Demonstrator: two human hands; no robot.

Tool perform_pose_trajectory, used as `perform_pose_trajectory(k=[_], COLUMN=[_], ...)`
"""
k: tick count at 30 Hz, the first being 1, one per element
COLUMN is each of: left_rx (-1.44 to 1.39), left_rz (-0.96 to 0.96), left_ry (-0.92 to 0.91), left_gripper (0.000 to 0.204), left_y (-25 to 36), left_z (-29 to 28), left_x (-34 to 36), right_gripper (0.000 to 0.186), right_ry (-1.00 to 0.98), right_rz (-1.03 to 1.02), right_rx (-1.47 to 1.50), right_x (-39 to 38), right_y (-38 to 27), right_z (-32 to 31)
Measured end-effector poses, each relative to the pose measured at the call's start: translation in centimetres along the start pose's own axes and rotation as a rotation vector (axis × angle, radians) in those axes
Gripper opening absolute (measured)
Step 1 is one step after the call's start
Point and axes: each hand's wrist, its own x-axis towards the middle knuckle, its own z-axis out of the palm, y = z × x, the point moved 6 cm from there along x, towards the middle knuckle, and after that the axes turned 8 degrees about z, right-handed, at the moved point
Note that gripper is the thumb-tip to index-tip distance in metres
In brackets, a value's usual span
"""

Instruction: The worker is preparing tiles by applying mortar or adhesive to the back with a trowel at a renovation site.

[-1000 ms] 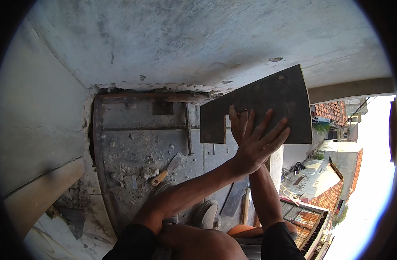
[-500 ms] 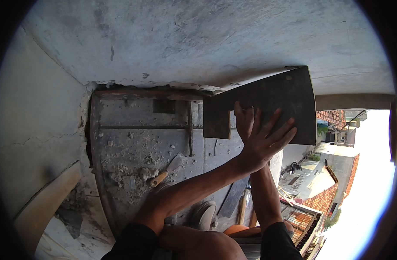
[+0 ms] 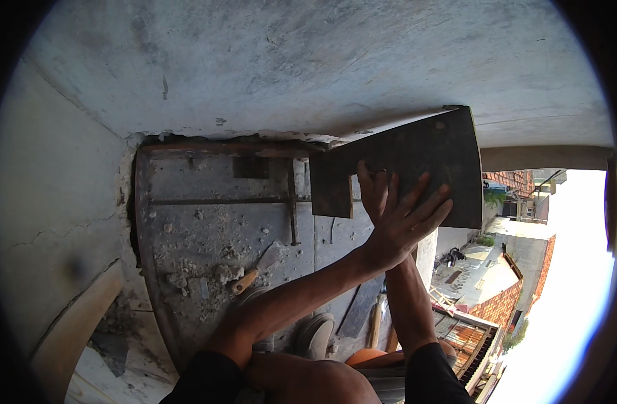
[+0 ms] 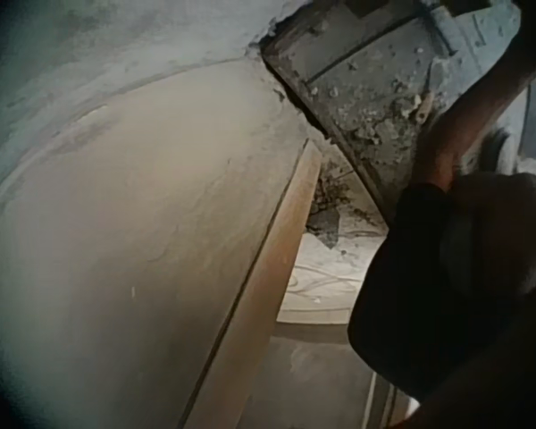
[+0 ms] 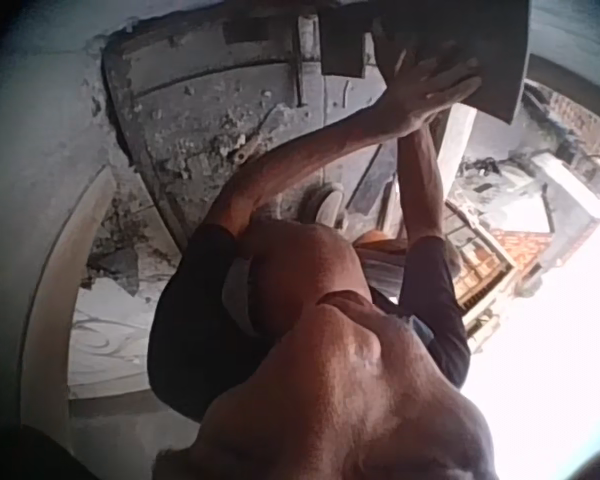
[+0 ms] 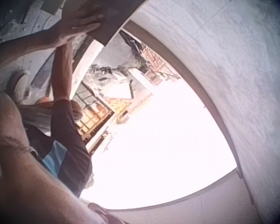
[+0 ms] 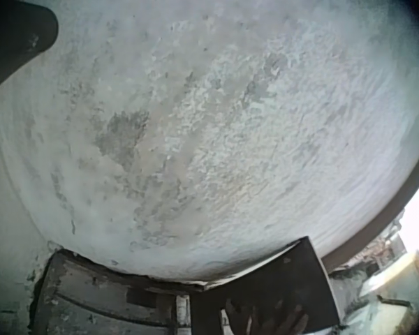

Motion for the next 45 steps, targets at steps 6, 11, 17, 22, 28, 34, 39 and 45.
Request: perform_pose_trajectory(k=[6,11,17,22,28,34,39,45], left_rx=[0.029,-0.099,-0.033,-0.141,-0.508,-0.818,-0.812,-0.758], left_rz=[0.056,-0.133,-0.681,-1.01,-1.198,-1.157,-1.141,-1.282], left_ry=[0.01,0.16,0.268,0.519,0.674,0.934,0.954,0.903], left_gripper=[0.046,0.047,0.04,0.03,0.022,0.02,0.022,0.027], left_y=[0.1,-1.4,-8.0,-13.6,-17.4,-19.5,-20.1,-20.4], left_z=[0.1,-1.8,-4.1,-5.3,-5.2,-4.5,-4.3,-3.5], left_x=[0.1,-2.8,-11.9,-15.0,-14.5,-14.1,-13.9,-13.8], right_gripper=[0.028,0.027,0.019,0.02,0.023,0.023,0.02,0.014], right_ry=[0.062,-0.195,-0.665,-0.659,-0.745,-0.68,-0.729,-0.65], right_rz=[-0.116,-0.003,0.523,0.652,0.798,0.82,0.826,0.789], right_rx=[-0.12,0.34,1.581,1.628,1.778,1.764,1.81,1.834], right_x=[-0.2,-2.4,-4.1,-4.5,-4.0,-4.1,-3.4,-3.6], right_y=[-0.4,-1.6,-3.8,-4.1,-4.3,-4.3,-3.9,-3.5], right_z=[0.7,3.6,6.5,7.3,7.2,7.2,6.8,6.9])
